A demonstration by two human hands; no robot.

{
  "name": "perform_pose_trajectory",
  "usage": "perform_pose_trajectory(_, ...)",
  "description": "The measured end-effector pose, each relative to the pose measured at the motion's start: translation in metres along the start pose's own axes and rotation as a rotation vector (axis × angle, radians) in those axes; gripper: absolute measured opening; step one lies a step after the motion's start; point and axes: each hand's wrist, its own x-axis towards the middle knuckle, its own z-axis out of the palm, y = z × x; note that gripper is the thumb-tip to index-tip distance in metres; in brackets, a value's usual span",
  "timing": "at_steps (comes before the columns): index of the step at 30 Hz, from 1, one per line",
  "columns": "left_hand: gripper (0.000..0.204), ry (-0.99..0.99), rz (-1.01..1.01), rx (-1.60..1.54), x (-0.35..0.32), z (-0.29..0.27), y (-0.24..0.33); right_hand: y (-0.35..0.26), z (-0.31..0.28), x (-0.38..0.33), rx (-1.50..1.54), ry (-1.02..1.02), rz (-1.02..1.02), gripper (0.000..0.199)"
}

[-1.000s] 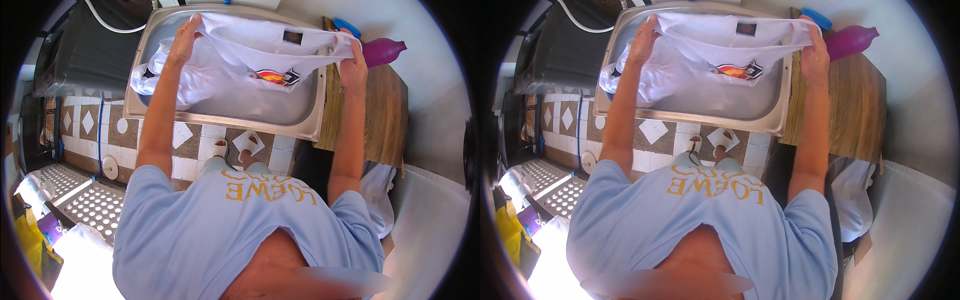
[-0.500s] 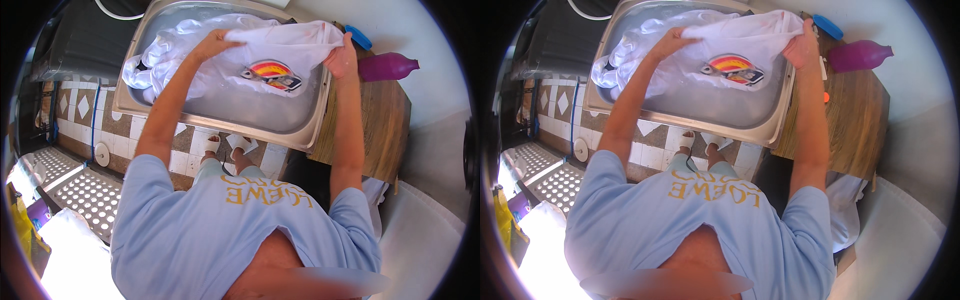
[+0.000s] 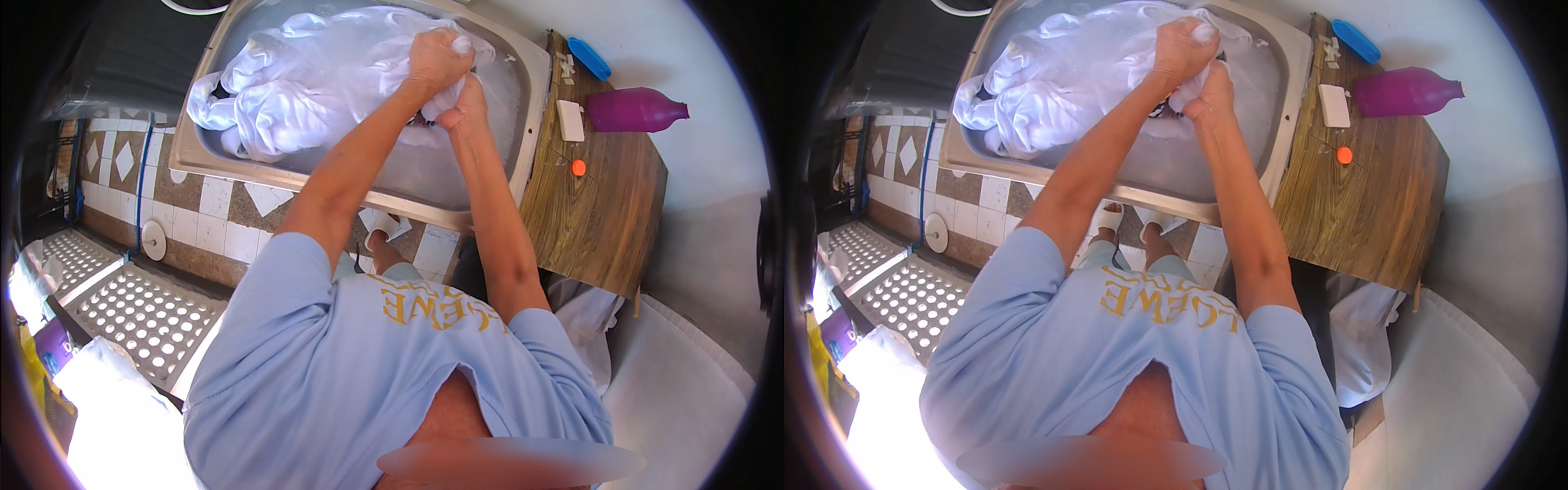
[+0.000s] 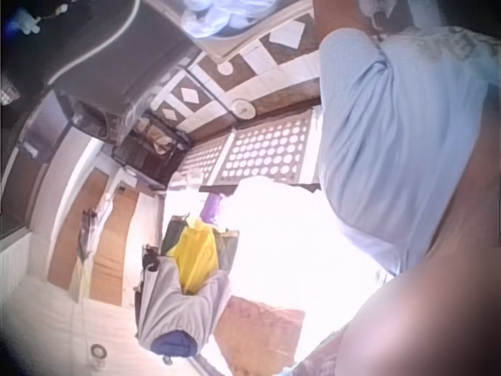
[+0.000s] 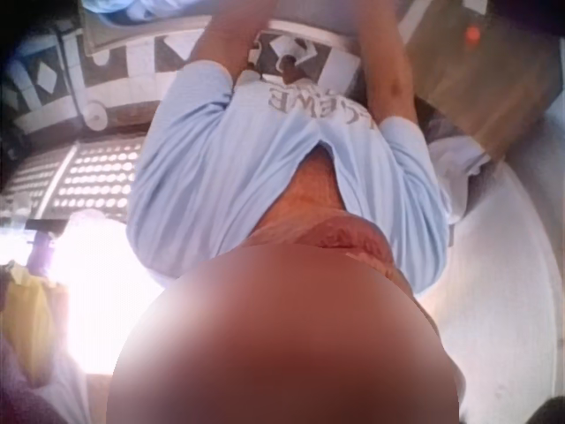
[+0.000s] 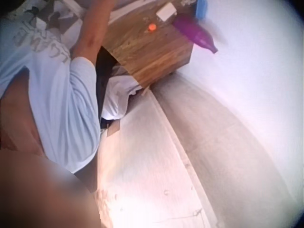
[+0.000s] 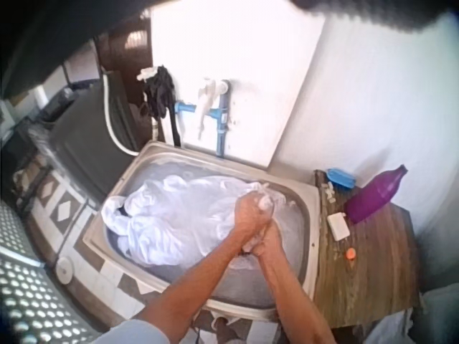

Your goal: The person takes white clothes out of a washing machine, places them into a sink filled with soapy water, and scrubs the fabric by hand.

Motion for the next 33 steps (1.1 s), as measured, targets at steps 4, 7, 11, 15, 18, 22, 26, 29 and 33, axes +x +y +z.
perform_pose_trajectory(4, 0.020, -0.103, 0.160, 0.043, -0.048, 0.016, 0.045, 0.008, -0.049, 0.016, 0.322, -0.363, -0.082, 0.037)
perform_pose_trajectory(7, 0.019, -0.158, 0.283, -0.099, -0.047, 0.015, 0.036, 0.006, -0.079, 0.023, 0.441, -0.522, -0.149, 0.038)
perform_pose_trajectory(11, 0.032, 0.060, 0.227, 0.187, 0.024, -0.041, -0.045, -0.051, -0.025, -0.030, -0.258, 0.173, -0.203, 0.042)
perform_pose_trajectory(15, 0.046, -0.082, 0.164, 0.273, 0.008, -0.056, -0.031, -0.075, -0.057, -0.011, -1.314, 0.368, -0.519, 0.041)
perform_pose_trajectory(18, 0.044, -0.106, 0.317, 0.377, -0.017, -0.040, -0.045, -0.043, -0.039, -0.003, -1.887, 0.338, -0.651, 0.033)
perform_pose_trajectory(22, 0.041, -0.232, 0.293, 0.515, -0.021, -0.038, -0.058, -0.017, -0.046, 0.014, -1.896, 0.346, -0.703, 0.030)
perform_pose_trajectory(26, 0.045, -0.271, 0.332, 0.702, -0.028, -0.010, -0.088, 0.005, -0.118, 0.071, -1.961, 0.410, -0.940, 0.041)
perform_pose_trajectory(29, 0.049, -0.374, 0.180, 0.598, -0.019, 0.002, -0.097, 0.011, -0.128, 0.076, -1.987, 0.363, -0.911, 0.047)
perform_pose_trajectory(33, 0.050, -0.541, 0.259, 0.524, -0.006, -0.032, -0.089, -0.020, -0.054, 0.030, -2.016, 0.226, -0.592, 0.049)
